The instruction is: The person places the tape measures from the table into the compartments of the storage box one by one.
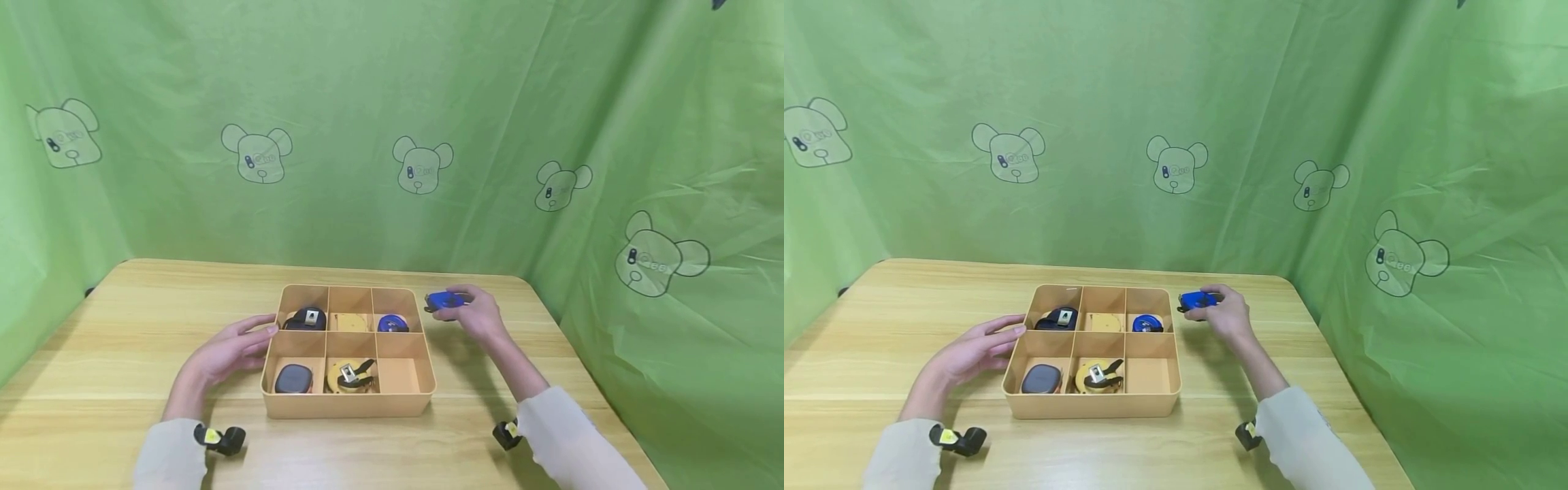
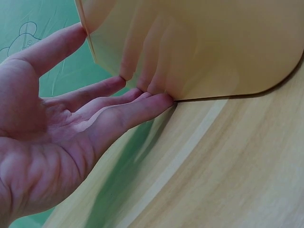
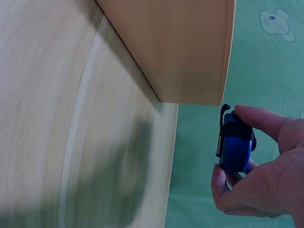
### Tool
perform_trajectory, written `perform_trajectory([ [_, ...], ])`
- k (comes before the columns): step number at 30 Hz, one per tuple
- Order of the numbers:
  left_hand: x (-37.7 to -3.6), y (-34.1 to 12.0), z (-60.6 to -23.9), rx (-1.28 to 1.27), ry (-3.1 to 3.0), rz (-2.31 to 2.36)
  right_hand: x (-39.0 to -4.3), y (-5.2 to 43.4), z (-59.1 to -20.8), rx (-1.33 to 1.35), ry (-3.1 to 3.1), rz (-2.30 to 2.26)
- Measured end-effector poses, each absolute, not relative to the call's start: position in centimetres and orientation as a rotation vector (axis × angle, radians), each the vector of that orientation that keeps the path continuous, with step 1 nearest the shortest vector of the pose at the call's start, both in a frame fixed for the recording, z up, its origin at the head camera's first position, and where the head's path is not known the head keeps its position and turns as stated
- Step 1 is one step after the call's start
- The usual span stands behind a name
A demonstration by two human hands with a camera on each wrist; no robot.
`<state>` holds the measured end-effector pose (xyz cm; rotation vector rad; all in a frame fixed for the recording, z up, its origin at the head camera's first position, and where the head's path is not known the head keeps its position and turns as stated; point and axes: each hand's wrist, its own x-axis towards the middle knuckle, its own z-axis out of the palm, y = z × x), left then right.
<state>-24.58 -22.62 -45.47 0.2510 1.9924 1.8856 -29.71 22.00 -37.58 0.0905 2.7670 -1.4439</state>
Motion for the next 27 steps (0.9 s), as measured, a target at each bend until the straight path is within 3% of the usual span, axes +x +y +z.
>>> perform_trajectory([
  [27,-24.4,-22.8,-45.4,0.233,1.987,1.892,-27.1,19.3,-36.4,-0.087,2.703,-1.452],
])
